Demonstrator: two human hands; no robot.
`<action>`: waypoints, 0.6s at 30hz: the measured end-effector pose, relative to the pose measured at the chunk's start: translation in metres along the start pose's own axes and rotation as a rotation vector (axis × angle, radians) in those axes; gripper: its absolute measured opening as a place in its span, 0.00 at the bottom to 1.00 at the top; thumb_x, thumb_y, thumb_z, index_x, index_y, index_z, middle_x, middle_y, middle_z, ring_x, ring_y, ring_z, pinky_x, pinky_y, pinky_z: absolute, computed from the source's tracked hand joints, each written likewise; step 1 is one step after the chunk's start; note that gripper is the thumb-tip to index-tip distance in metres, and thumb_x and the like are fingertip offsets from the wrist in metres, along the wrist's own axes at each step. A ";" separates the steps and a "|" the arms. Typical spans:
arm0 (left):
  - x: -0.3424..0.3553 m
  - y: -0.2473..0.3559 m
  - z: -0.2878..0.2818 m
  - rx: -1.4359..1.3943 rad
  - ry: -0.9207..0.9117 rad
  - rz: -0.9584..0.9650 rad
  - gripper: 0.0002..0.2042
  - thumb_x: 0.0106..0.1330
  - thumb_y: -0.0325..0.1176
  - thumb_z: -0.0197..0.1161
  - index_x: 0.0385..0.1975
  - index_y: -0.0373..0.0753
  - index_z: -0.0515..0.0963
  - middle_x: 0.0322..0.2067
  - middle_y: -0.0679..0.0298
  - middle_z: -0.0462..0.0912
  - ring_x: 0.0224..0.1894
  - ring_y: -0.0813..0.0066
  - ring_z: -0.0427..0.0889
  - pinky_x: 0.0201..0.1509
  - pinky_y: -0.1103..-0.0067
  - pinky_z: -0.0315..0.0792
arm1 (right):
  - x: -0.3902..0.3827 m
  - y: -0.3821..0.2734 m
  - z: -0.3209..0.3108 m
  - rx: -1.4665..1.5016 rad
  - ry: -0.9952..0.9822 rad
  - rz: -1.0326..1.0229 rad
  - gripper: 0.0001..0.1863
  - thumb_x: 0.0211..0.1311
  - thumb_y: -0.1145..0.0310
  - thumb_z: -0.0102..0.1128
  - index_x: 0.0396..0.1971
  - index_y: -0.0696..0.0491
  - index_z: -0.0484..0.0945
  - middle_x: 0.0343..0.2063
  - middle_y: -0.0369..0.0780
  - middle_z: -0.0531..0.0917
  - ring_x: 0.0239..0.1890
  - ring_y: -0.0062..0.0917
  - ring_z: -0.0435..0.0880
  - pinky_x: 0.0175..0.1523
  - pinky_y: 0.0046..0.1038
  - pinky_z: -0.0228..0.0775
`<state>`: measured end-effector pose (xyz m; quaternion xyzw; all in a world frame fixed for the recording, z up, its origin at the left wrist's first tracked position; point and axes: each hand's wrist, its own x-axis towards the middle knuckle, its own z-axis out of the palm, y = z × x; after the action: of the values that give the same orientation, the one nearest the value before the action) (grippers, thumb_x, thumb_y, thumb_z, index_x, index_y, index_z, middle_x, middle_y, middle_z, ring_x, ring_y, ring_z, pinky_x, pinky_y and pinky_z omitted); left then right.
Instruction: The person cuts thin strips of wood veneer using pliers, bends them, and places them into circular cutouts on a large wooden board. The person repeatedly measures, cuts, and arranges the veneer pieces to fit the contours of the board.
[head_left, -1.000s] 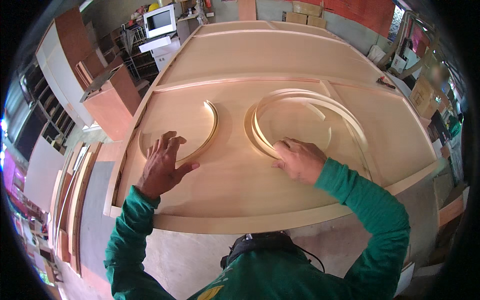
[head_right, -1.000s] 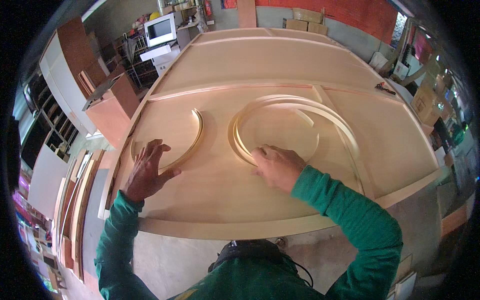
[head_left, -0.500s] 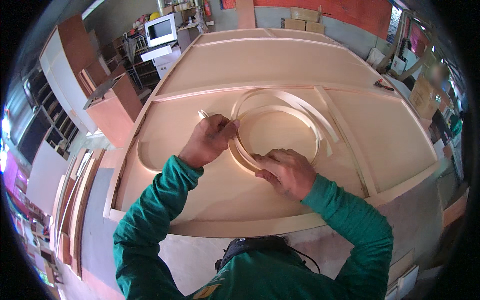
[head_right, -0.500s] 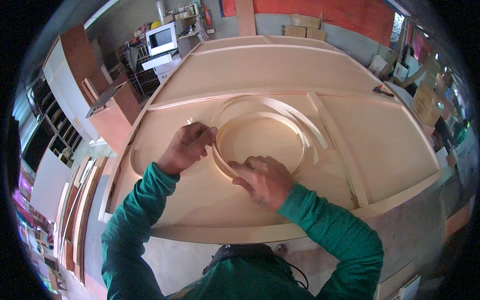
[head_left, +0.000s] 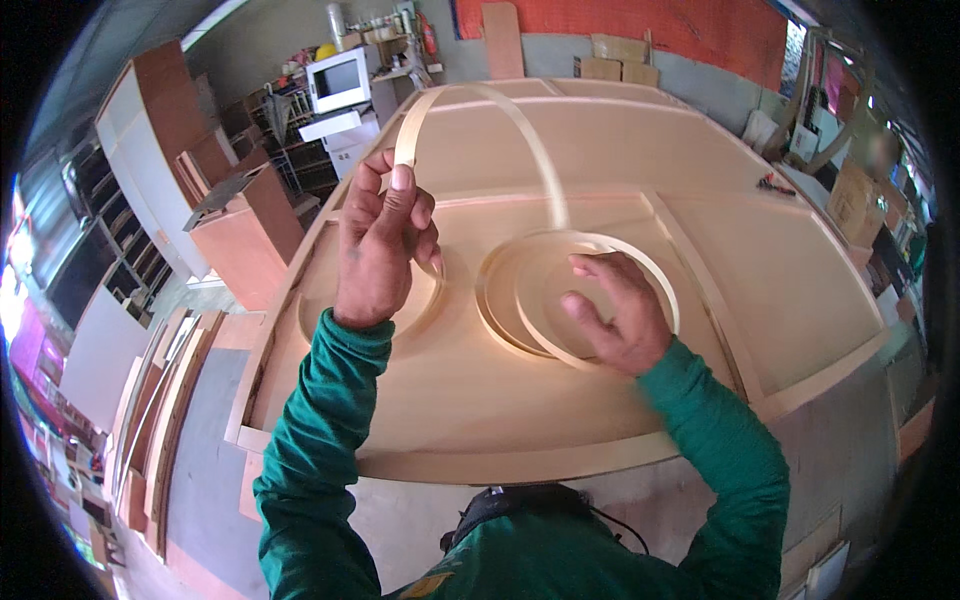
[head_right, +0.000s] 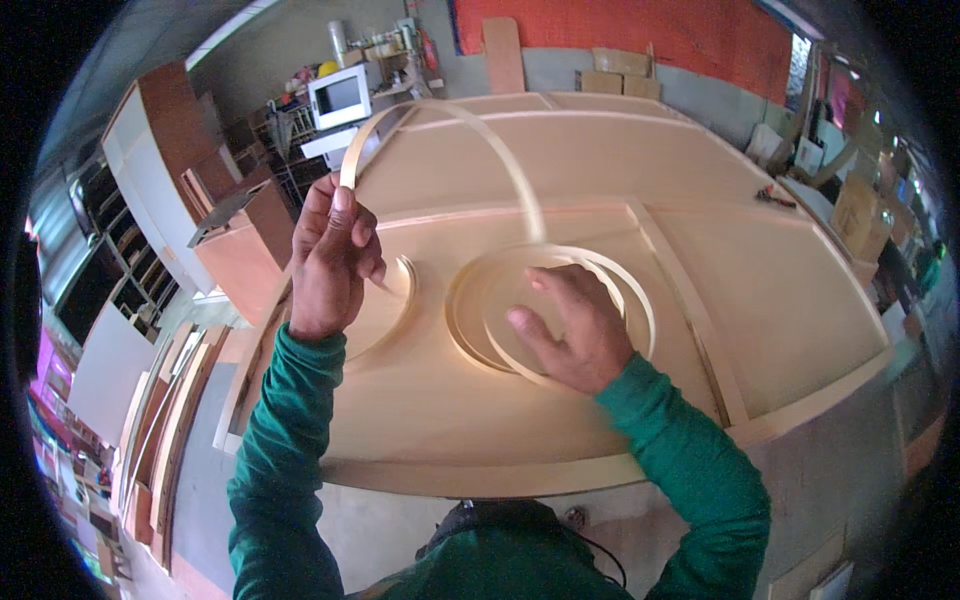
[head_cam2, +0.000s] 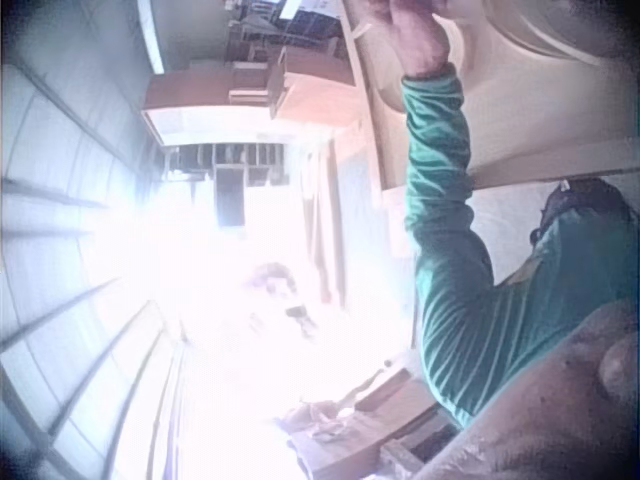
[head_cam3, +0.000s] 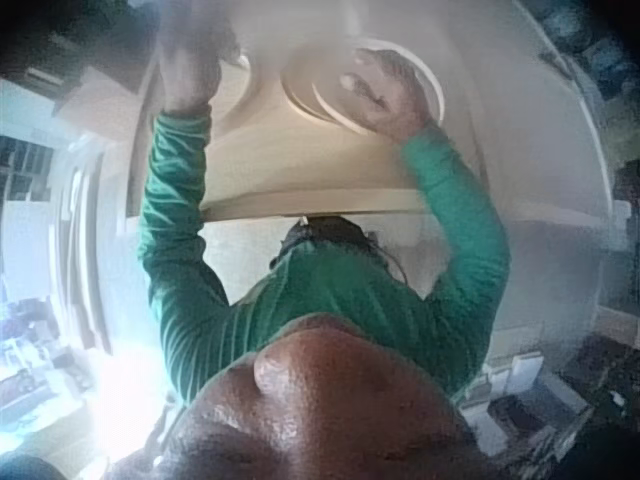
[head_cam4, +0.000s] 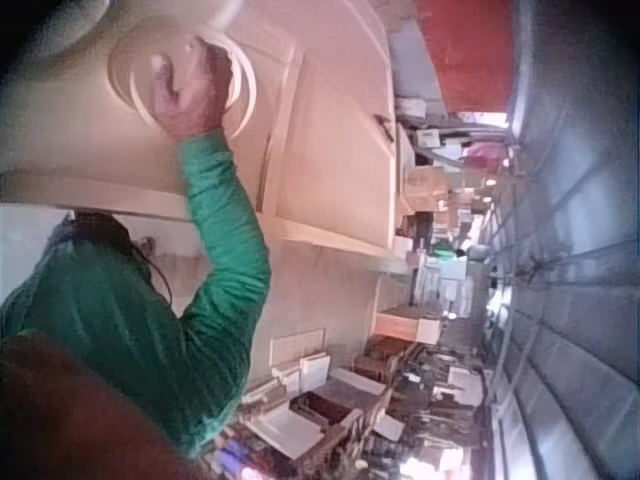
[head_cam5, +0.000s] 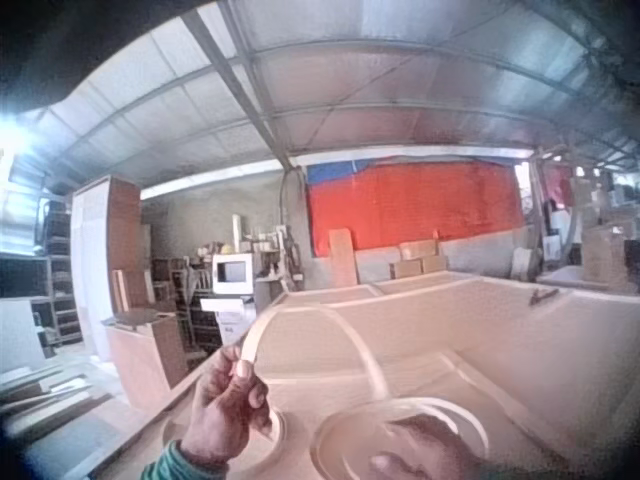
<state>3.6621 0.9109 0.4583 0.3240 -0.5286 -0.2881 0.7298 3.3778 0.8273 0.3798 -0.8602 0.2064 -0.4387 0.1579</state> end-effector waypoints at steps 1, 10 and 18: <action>0.002 0.011 0.000 -0.036 -0.025 0.012 0.11 0.89 0.42 0.55 0.59 0.45 0.70 0.27 0.71 0.73 0.19 0.84 0.69 0.22 0.82 0.69 | 0.009 -0.008 -0.005 0.135 -0.032 0.121 0.29 0.81 0.49 0.63 0.64 0.60 0.80 0.54 0.53 0.86 0.62 0.42 0.85 0.68 0.42 0.75; -0.029 0.043 0.033 -0.034 -0.167 0.120 0.12 0.89 0.42 0.54 0.61 0.44 0.71 0.25 0.72 0.67 0.21 0.84 0.64 0.21 0.84 0.63 | 0.116 -0.124 -0.011 1.023 -0.326 0.024 0.36 0.84 0.53 0.54 0.80 0.62 0.64 0.71 0.50 0.80 0.68 0.34 0.82 0.64 0.37 0.78; -0.060 0.055 0.023 -0.220 -0.035 -0.087 0.13 0.90 0.47 0.49 0.62 0.51 0.72 0.26 0.75 0.66 0.20 0.84 0.62 0.23 0.83 0.62 | 0.145 -0.159 0.042 1.056 -0.324 0.014 0.34 0.76 0.71 0.48 0.80 0.64 0.63 0.70 0.55 0.81 0.69 0.37 0.82 0.57 0.33 0.85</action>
<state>3.6283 0.9874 0.4716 0.2596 -0.4918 -0.3813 0.7385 3.5238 0.8971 0.5282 -0.7193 -0.0629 -0.3438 0.6004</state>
